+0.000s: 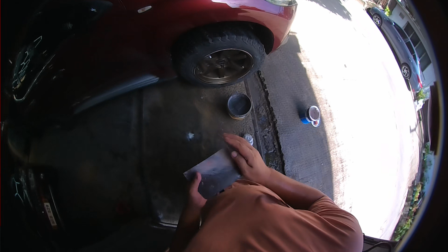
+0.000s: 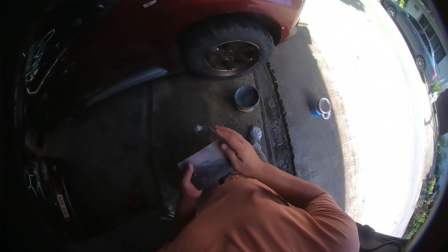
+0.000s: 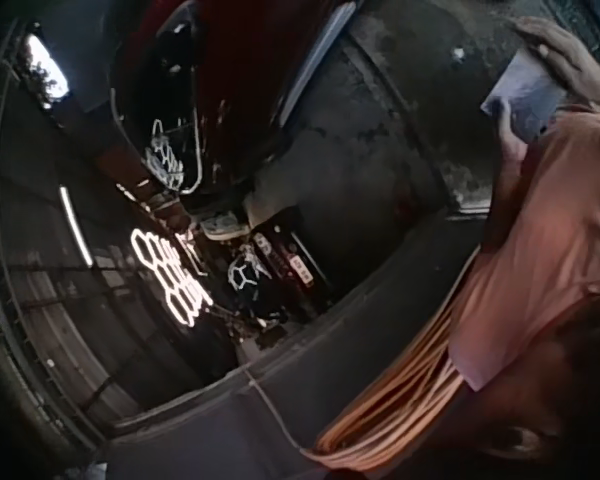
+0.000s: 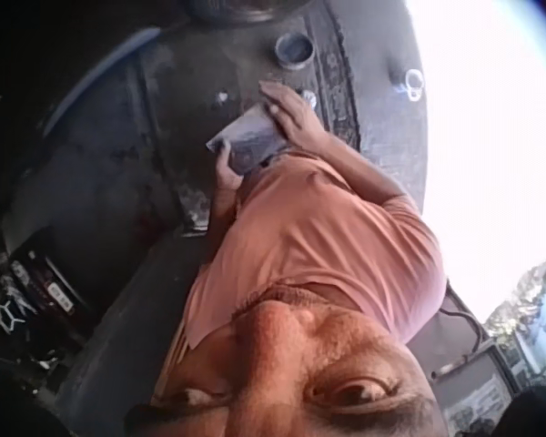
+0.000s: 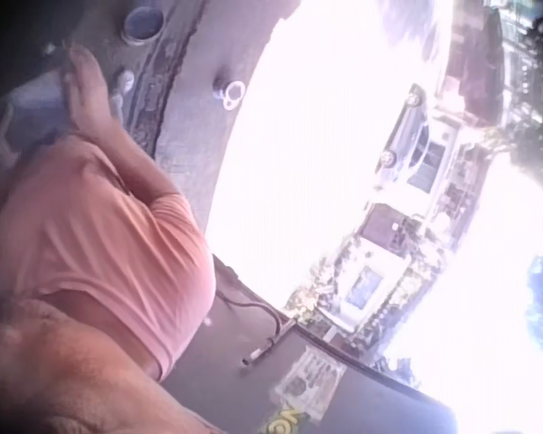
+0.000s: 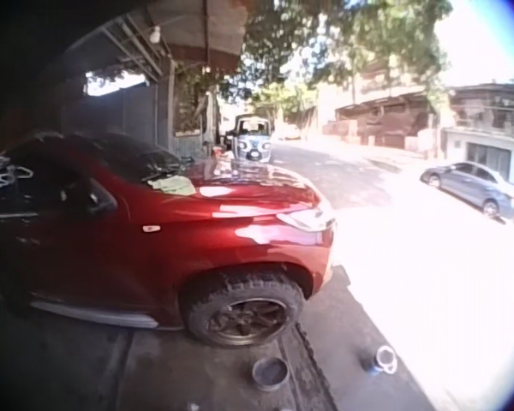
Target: Applying and smoothing body filler on a car rim.
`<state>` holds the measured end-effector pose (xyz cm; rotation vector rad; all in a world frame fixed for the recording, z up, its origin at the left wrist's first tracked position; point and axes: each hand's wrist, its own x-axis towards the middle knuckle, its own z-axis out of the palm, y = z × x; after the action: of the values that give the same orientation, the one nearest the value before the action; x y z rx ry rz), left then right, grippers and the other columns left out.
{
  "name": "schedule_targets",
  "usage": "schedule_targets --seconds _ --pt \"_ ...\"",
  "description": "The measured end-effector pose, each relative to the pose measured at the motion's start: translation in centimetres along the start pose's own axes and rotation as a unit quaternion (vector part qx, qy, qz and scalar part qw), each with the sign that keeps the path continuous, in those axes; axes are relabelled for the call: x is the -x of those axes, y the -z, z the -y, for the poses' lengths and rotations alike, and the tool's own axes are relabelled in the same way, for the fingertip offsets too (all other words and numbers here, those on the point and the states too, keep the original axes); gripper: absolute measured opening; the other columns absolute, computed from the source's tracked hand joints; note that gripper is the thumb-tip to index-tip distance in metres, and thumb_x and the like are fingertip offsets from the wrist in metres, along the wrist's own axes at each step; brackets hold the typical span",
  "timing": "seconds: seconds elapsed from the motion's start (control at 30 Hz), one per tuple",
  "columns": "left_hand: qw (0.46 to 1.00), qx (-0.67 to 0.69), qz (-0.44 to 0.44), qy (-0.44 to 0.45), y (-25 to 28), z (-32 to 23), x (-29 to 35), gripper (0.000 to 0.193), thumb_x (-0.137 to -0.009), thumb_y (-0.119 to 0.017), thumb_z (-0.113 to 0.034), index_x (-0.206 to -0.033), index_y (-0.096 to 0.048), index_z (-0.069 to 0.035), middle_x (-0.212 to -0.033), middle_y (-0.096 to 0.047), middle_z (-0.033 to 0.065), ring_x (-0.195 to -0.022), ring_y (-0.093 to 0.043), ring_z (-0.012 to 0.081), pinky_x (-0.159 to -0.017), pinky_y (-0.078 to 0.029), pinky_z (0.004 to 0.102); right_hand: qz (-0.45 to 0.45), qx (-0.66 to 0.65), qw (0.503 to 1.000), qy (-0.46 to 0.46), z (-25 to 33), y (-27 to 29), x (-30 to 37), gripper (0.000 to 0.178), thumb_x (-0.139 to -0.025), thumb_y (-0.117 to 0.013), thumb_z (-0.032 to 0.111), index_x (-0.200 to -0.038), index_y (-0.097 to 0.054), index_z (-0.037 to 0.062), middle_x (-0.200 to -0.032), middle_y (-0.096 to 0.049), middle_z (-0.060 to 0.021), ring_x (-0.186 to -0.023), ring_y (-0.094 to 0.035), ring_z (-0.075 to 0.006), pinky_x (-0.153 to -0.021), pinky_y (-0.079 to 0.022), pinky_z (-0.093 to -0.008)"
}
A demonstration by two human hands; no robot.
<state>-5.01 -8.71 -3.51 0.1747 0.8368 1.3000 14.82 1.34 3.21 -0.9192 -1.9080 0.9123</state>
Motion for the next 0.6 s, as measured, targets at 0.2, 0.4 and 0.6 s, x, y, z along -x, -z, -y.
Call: schedule_targets --seconds 0.2,0.4,0.6 --pt "1.0 0.021 0.022 0.008 2.4 -3.4 -0.6 0.037 -0.095 -0.057 -0.032 -0.117 -0.061 -0.003 -0.112 -0.067 0.0109 -0.104 -0.065 0.0248 -0.082 -0.056 0.0439 0.048 0.052 0.976 0.207 2.1 0.6 0.8 0.041 -0.088 -0.06 0.006 -0.128 -0.053 -0.0017 -0.125 -0.056 -0.0232 -0.114 -0.057 -0.0396 -0.098 -0.048 -0.0403" --pt "0.931 -0.302 -0.035 -0.202 0.0 -4.2 0.5 0.024 -0.093 -0.063 -0.019 -0.106 -0.065 0.001 -0.1 -0.066 0.0053 -0.095 -0.062 0.0157 -0.084 -0.046 0.0305 -0.115 -0.26 0.931 -0.229 -0.8 2.4 -3.1 0.037 -0.093 -0.064 0.016 -0.125 -0.054 0.0016 -0.104 -0.064 -0.0096 -0.095 -0.061 -0.0157 -0.083 -0.049 -0.0283" --pt "0.726 -0.605 0.062 -0.321 -5.8 -5.3 1.4 0.024 -0.092 -0.064 -0.017 -0.105 -0.064 0.003 -0.098 -0.067 0.0154 -0.092 -0.065 0.0249 -0.079 -0.051 0.0354 -0.187 -0.21 0.937 -0.209 -4.4 2.1 -6.2 0.055 -0.092 -0.066 0.023 -0.135 -0.042 -0.0031 -0.11 -0.057 -0.0133 -0.097 -0.056 -0.0156 -0.084 -0.046 -0.0292"
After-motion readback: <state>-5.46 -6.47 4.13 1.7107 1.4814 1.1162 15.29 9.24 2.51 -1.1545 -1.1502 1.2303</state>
